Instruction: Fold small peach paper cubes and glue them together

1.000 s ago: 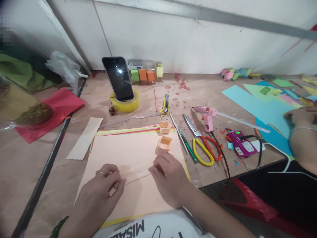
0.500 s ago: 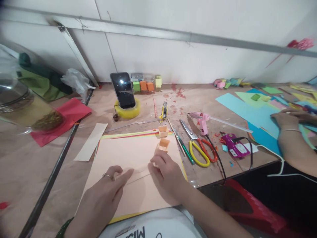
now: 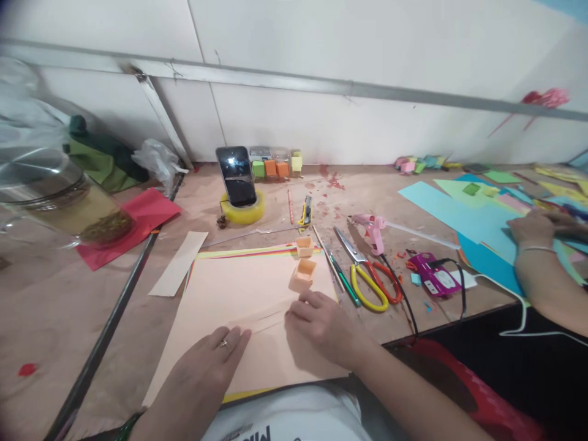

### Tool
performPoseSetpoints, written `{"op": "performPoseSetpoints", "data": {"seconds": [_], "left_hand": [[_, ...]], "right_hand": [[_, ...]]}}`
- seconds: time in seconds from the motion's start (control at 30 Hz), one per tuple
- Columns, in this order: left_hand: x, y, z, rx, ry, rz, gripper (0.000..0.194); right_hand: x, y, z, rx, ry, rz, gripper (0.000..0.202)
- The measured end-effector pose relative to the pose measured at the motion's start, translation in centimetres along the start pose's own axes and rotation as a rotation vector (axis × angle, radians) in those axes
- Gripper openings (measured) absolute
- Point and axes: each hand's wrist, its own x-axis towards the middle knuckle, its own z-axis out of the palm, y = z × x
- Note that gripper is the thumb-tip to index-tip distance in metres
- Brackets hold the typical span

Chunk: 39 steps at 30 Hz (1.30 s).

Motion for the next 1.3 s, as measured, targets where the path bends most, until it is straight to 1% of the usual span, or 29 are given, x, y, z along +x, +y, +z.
{"op": "performPoseSetpoints", "data": {"seconds": [0.1,0.17,0.23,0.27,0.33,0.37,0.43,0.5,0.57,0.6,0.67,0.7,0.77,0.83,0.9,0.97,1.03,1.1,1.17,1.23,1.3], "left_hand": [[-0.8,-0.4,0.2,-0.037,0.037,-0.006,0.048],[-0.7,-0.7,0.1,-0.076,0.023,-0.014,0.038],[-0.1,-0.8,-0.1,-0.104,0.008,-0.042,0.027],[0.3,-0.8,-0.1,-0.104,0.017,-0.057,0.024],[1.0,-0.7,-0.1,-0.078,0.057,-0.066,0.027],[1.3,-0.6,0.0,-0.060,0.074,-0.066,0.029],[1.6,-0.5,0.2,-0.047,0.076,-0.072,0.031],[1.7,-0.6,0.2,-0.098,0.017,-0.107,0.031],[1.9,-1.1,-0.1,-0.197,-0.104,-0.175,0.030],[2.0,-1.4,-0.5,-0.251,-0.181,-0.220,0.029],[2.6,-2.1,-1.3,-0.346,-0.325,-0.318,0.028],[2.9,-2.5,-1.7,-0.390,-0.377,-0.360,0.028],[3.7,-3.2,-2.4,-0.476,-0.443,-0.435,0.025],[4.3,-3.6,-2.9,-0.509,-0.478,-0.479,0.023],[4.6,-3.8,-3.1,-0.492,-0.512,-0.487,0.021],[4.8,-3.9,-3.1,-0.468,-0.545,-0.478,0.021],[4.8,-3.8,-3.0,-0.453,-0.564,-0.469,0.023],[4.7,-3.7,-2.8,-0.429,-0.566,-0.447,0.025],[4.5,-3.6,-2.5,-0.394,-0.551,-0.413,0.027],[4.2,-3.5,-2.2,-0.352,-0.526,-0.377,0.028],[4.0,-3.3,-2.1,-0.298,-0.498,-0.337,0.030]], "right_hand": [[-1.1,0.5,-0.8,0.049,-0.007,0.083,0.029],[-1.4,0.4,-1.3,0.067,-0.032,0.124,0.027],[-1.3,-0.1,-1.7,0.064,-0.013,0.138,0.025],[-1.0,-0.5,-1.8,0.058,0.015,0.133,0.024],[-0.1,-1.3,-1.9,0.041,0.075,0.102,0.022],[0.4,-1.7,-1.8,0.036,0.087,0.079,0.022],[1.4,-2.3,-1.4,0.027,0.061,0.037,0.023],[2.0,-2.4,-0.6,0.021,-0.014,0.023,0.019],[2.2,-2.1,0.2,0.015,-0.071,0.043,0.015],[2.1,-1.8,0.5,0.019,-0.076,0.070,0.014],[1.9,-1.3,0.9,0.069,-0.049,0.158,0.015],[1.8,-1.1,1.0,0.114,-0.023,0.218,0.016],[1.7,-0.8,1.1,0.215,0.030,0.324,0.017],[1.7,-0.8,1.2,0.269,0.072,0.401,0.017],[1.9,-0.9,1.4,0.251,0.091,0.445,0.017],[1.9,-1.0,1.6,0.178,0.091,0.456,0.017],[2.0,-1.1,1.7,0.058,0.072,0.412,0.017],[1.9,-1.1,1.8,-0.058,0.030,0.332,0.019],[1.8,-1.1,1.7,-0.115,-0.015,0.285,0.018],[1.9,-1.2,1.4,-0.088,-0.047,0.314,0.015],[2.0,-1.4,1.0,-0.001,-0.074,0.400,0.014]]}}
